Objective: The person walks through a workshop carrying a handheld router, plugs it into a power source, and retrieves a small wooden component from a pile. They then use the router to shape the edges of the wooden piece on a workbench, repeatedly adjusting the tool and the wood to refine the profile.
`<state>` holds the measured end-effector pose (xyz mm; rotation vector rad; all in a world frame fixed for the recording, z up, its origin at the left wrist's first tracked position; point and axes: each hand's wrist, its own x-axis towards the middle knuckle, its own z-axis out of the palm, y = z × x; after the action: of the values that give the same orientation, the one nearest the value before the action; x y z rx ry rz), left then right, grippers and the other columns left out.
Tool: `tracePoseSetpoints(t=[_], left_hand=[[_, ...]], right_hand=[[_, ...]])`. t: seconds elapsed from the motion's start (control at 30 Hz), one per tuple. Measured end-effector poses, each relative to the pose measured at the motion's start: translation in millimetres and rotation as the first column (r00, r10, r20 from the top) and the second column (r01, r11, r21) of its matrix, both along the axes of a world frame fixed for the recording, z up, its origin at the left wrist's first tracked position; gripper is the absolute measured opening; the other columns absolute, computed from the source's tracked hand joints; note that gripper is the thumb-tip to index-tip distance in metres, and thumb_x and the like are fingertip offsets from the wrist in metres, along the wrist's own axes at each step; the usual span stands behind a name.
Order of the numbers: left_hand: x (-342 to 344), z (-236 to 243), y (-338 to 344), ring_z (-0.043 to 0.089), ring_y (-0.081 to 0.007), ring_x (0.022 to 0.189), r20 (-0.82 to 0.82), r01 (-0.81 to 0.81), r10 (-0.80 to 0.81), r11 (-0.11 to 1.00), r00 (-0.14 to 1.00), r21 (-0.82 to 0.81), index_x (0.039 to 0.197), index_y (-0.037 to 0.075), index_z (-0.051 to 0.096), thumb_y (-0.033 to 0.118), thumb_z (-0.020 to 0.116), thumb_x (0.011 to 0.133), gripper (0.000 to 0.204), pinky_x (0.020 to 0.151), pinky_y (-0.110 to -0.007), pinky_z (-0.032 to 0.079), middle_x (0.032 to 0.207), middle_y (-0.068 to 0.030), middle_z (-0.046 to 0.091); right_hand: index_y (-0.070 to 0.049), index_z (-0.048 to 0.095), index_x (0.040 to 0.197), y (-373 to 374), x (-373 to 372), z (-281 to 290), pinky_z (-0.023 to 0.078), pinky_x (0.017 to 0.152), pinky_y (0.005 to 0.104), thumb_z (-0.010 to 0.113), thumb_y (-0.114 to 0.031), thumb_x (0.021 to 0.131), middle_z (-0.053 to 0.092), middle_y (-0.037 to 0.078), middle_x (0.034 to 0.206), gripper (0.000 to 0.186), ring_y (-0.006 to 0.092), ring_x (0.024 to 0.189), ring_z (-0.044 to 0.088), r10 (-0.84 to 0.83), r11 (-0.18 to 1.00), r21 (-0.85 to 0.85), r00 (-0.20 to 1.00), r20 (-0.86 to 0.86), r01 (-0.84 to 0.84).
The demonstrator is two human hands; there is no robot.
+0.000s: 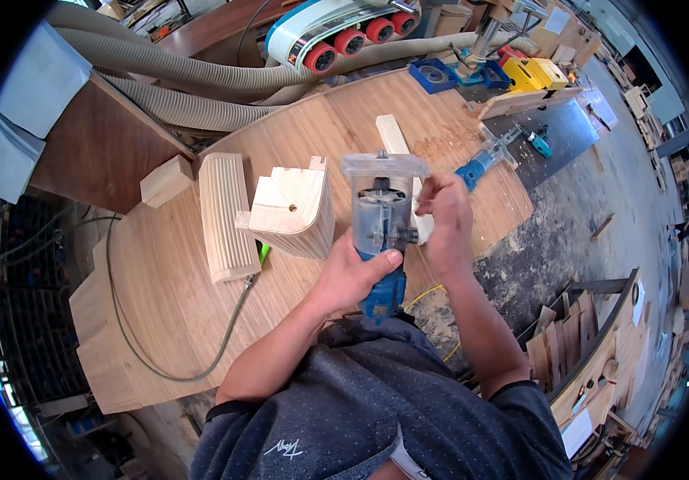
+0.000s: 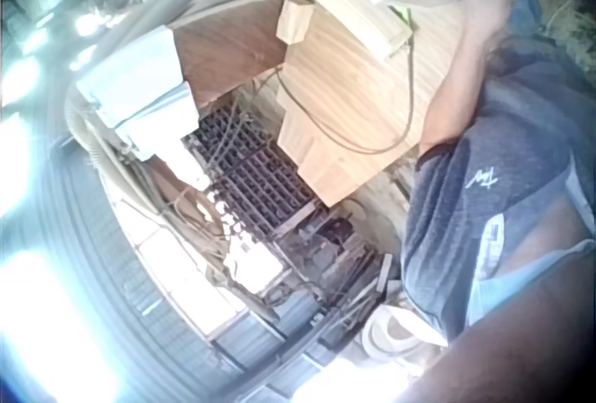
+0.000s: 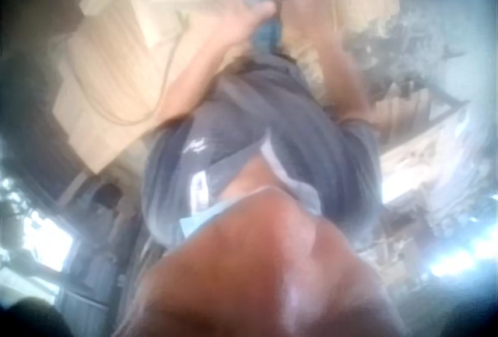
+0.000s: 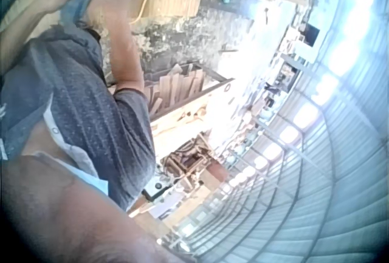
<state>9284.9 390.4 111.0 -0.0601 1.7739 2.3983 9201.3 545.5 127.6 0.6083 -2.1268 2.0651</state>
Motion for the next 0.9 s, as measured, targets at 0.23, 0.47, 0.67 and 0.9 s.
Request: tracePoseSetpoints(t=[0.23, 0.47, 0.67, 0.9], left_hand=[[14.7, -17.2, 20.8, 0.059, -0.011, 0.096, -0.002, -0.015, 0.015, 1.0, 1.0, 0.012, 0.118, 0.001, 0.061, 0.02, 0.076, 0.085, 0.041, 0.088, -0.03, 0.05, 0.105, -0.0025, 0.067], [25.1, -22.8, 26.2, 0.059, -0.0107, 0.096, 0.044, 0.0, -0.002, 0.999, 0.999, 0.042, 0.119, 0.001, 0.061, 0.021, 0.076, 0.086, 0.042, 0.087, -0.03, 0.05, 0.105, -0.0026, 0.066], [30.9, -21.4, 25.2, 0.058, -0.0097, 0.097, 0.072, 0.016, -0.018, 0.999, 0.997, 0.032, 0.119, 0.002, 0.06, 0.02, 0.077, 0.086, 0.042, 0.088, -0.029, 0.049, 0.106, -0.0019, 0.065], [33.6, -31.3, 24.7, 0.057, -0.0101, 0.096, 0.073, 0.041, -0.048, 0.995, 0.996, 0.086, 0.121, 0.003, 0.057, 0.022, 0.078, 0.085, 0.046, 0.088, -0.029, 0.049, 0.104, -0.0015, 0.064]], right_hand=[[0.005, 0.033, 0.149, -7.0, -1.3, 9.5, 0.043, 0.101, 0.0348, 0.056, -0.05, 0.099, 0.056, 0.018, 0.131, 0.078, 0.0202, 0.117, 0.055, 0.217, 0.948, -0.308, 0.872, 0.44, -0.08], [0.006, 0.037, 0.145, -3.6, -1.2, -8.4, 0.05, 0.097, 0.0375, 0.057, -0.049, 0.098, 0.06, 0.021, 0.124, 0.074, 0.0243, 0.111, 0.061, 0.243, 0.932, -0.356, 0.85, 0.467, -0.07], [0.006, 0.046, 0.141, -6.1, 5.1, -5.4, 0.045, 0.099, 0.0339, 0.055, -0.042, 0.098, 0.062, 0.017, 0.122, 0.065, 0.0209, 0.112, 0.058, 0.227, 0.943, -0.325, 0.842, 0.489, -0.066], [0.007, 0.048, 0.139, -6.5, 8.1, -11.1, 0.045, 0.098, 0.0344, 0.049, -0.036, 0.096, 0.065, 0.018, 0.117, 0.06, 0.0221, 0.11, 0.059, 0.181, 0.953, -0.301, 0.86, 0.477, -0.034]])
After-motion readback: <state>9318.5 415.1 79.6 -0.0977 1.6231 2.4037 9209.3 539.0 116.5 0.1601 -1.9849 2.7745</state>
